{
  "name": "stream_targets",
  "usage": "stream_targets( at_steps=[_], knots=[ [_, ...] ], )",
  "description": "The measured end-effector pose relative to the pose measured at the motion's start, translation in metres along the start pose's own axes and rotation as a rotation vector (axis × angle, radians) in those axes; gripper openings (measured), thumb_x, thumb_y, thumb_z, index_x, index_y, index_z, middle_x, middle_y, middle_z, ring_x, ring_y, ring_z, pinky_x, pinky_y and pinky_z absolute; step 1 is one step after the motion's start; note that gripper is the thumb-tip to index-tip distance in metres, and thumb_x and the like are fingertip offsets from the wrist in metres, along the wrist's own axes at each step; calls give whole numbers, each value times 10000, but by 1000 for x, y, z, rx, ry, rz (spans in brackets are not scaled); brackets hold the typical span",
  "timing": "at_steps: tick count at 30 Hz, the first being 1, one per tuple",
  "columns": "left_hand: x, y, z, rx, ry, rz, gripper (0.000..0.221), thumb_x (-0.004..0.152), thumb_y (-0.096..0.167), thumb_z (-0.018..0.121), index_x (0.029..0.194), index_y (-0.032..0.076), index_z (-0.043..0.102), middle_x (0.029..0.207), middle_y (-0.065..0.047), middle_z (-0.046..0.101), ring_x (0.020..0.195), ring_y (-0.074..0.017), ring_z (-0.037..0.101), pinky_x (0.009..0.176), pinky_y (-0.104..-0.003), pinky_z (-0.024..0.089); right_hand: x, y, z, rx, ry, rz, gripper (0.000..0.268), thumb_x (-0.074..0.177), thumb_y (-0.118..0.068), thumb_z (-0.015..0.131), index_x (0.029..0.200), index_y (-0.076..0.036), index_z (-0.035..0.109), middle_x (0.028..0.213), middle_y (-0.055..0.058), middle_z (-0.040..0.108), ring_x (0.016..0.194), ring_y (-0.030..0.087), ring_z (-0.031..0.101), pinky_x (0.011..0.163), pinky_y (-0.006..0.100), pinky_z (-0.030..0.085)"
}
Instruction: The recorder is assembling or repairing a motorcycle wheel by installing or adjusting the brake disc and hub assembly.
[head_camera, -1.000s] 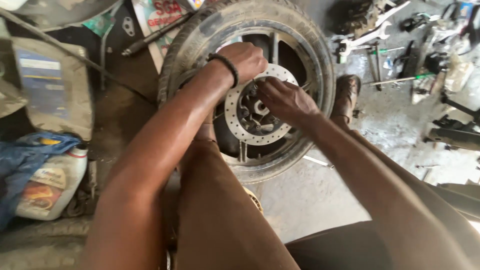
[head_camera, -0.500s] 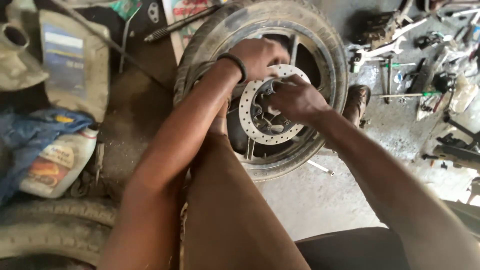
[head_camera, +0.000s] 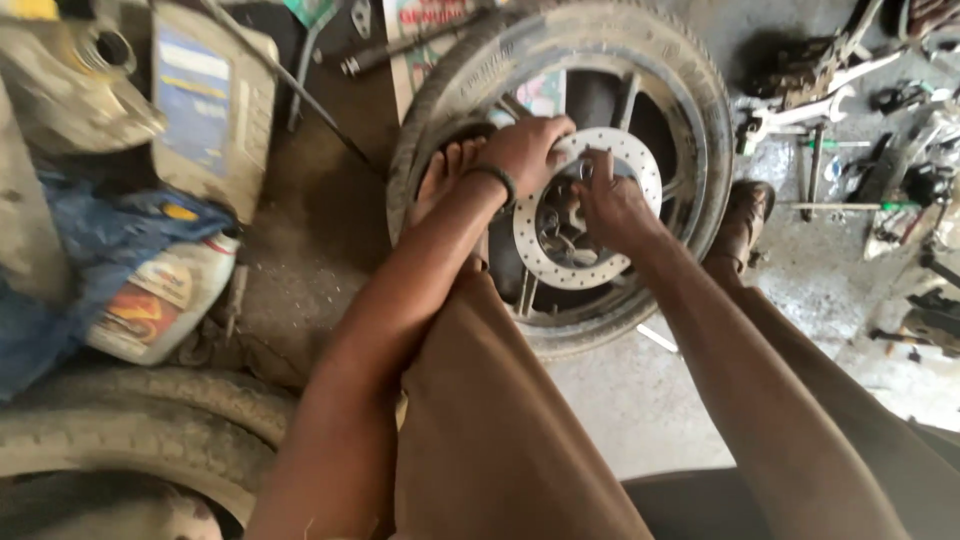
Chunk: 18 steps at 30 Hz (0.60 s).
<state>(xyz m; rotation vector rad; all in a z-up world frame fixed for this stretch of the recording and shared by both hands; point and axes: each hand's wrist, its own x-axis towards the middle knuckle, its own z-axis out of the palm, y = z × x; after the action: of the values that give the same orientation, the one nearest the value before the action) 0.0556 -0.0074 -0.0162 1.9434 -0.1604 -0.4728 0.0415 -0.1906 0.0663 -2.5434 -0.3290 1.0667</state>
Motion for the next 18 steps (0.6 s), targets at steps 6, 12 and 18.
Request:
stream_targets(
  at_steps=[6,12,18],
  knots=[
    [0,2,4,105,-88,-15,308,956,235,699,1233,126,623,1023,-132,754,955,-301,730,831,-469,544,-7,14,-9,-286,4,-34,392,1029,-280,633,1289,-52,449,864,266,714,820,457,721,693,563,571],
    [2,7,-1,154,-140,-29,409,944,305,730,1285,138,578,988,-149,745,921,-320,734,799,-478,552,-14,12,-8,-274,96,-127,406,984,-151,616,1348,-52,466,904,264,721,800,465,708,639,557,551],
    [2,0,6,170,-97,-5,451,903,331,773,1269,142,588,1011,-132,751,952,-320,731,812,-474,550,-18,22,4,-42,221,-6,202,1056,-200,627,1132,-26,559,859,194,729,695,363,732,545,464,575]
  ],
)
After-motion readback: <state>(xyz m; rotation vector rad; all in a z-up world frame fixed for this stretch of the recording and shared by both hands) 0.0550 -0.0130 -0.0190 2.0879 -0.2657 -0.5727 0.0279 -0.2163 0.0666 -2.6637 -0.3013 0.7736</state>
